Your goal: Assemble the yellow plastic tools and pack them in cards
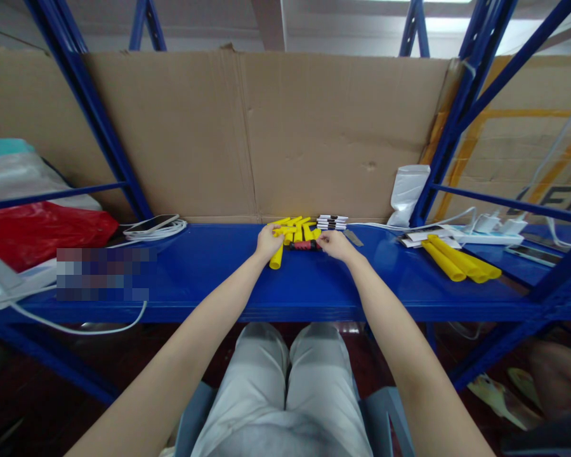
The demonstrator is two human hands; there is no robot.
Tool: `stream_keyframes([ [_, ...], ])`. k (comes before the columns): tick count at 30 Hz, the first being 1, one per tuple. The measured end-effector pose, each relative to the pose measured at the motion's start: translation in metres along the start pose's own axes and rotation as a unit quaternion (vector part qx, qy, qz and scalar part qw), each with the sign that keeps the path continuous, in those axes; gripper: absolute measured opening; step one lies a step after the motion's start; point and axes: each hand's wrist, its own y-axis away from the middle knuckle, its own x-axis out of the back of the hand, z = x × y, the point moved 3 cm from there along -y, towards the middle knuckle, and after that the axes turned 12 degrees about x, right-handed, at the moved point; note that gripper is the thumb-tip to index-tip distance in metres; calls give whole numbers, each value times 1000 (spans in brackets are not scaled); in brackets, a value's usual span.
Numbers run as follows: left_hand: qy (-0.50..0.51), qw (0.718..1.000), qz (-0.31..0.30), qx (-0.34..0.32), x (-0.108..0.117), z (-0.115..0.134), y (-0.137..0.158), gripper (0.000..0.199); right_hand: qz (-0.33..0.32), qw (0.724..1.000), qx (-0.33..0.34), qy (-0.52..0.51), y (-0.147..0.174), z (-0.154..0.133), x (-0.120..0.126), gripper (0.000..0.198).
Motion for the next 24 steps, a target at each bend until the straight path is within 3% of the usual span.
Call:
stream_keyframes([
  [5, -15, 997, -43, -56, 1, 14, 11, 26, 2, 1000, 7, 8, 1, -5, 2, 21],
  [13, -121, 970, -156, -141, -1, 29, 33, 26, 7, 1000, 27, -1, 0, -2, 0, 22],
  [24, -223, 946, -160, -172, 3, 31, 43, 27, -17, 993, 33, 109, -5, -2, 5, 22],
])
